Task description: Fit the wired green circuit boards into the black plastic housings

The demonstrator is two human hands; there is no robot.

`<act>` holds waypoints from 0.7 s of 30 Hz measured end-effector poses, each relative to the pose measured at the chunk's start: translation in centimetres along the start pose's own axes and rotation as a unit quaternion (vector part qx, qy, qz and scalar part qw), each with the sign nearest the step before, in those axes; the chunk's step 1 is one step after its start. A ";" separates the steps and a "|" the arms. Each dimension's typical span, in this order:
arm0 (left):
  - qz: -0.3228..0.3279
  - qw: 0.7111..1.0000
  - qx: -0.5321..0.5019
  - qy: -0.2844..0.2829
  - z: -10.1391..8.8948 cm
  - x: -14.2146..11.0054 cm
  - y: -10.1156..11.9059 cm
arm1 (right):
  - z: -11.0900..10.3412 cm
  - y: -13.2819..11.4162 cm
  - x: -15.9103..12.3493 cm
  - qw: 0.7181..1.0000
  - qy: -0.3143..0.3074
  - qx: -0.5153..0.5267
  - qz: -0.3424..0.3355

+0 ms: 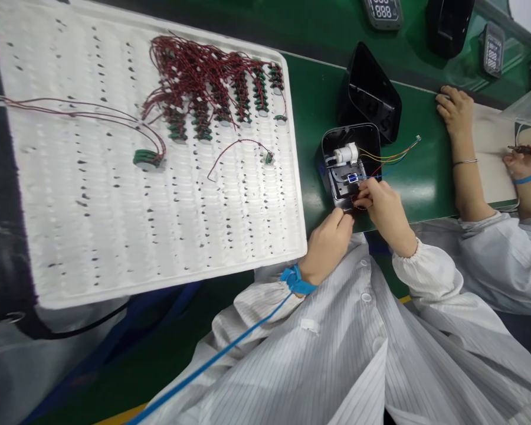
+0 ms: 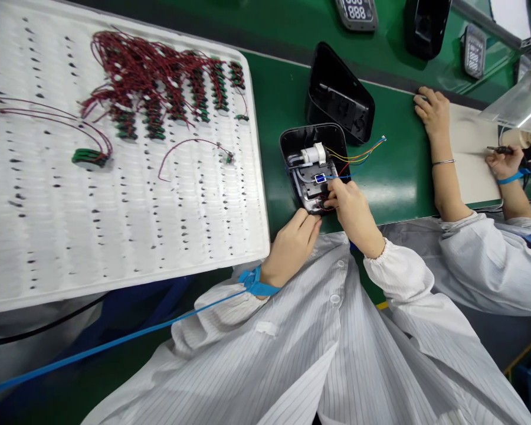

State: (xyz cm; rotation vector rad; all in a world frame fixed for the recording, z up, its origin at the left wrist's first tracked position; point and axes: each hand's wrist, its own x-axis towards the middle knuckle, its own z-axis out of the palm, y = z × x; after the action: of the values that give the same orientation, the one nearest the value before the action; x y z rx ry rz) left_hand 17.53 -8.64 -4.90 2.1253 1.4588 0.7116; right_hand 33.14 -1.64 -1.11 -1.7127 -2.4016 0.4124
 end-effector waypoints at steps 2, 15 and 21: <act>0.003 1.000 0.017 0.004 0.0 0.0 0.1 | 0.4 -0.2 -0.2 0.999 0.016 0.005 0.038; 0.011 0.990 0.114 -0.086 -0.1 -0.8 1.3 | 0.9 -0.8 -4.3 0.990 0.052 0.002 0.131; 0.097 0.983 0.084 -0.133 0.2 0.1 1.7 | 1.8 0.1 -8.3 0.978 0.108 -0.005 0.180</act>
State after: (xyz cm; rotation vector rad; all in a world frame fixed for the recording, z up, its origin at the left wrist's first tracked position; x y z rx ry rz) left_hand 18.92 -9.12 -3.99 2.4068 1.2179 0.3604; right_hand 35.50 -9.65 -2.59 -2.0822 -1.9514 0.2415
